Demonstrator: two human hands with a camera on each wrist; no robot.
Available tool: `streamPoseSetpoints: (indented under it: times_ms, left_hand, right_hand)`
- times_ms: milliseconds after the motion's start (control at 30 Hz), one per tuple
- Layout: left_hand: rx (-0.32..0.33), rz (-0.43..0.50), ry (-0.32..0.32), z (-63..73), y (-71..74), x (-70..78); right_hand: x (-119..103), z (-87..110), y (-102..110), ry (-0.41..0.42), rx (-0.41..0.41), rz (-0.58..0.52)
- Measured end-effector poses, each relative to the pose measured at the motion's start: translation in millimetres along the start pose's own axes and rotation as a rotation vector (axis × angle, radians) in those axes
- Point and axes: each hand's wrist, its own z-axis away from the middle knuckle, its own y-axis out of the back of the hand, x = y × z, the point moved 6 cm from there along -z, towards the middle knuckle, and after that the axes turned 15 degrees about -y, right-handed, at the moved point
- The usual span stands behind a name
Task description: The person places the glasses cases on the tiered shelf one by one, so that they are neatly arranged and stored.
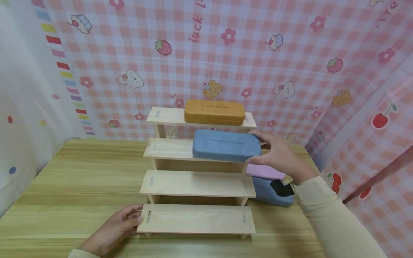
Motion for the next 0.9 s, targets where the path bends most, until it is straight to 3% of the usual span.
streamPoseSetpoints:
  times_ms: [367,600,900]
  left_hand:
    - [0.016,-0.008,0.0,0.4,0.4,-0.6]
    - [0.0,0.001,-0.009,0.3,0.7,-1.2]
    - [-0.002,0.002,0.001,1.1,1.5,-2.3]
  right_hand:
    - [-11.6,-15.1,-13.7,0.013,-0.02,0.021]
    - [-15.8,-21.6,-23.3,0.055,-0.053,-0.033]
    - [-15.6,-26.0,-32.6,0.0,-0.082,-0.05]
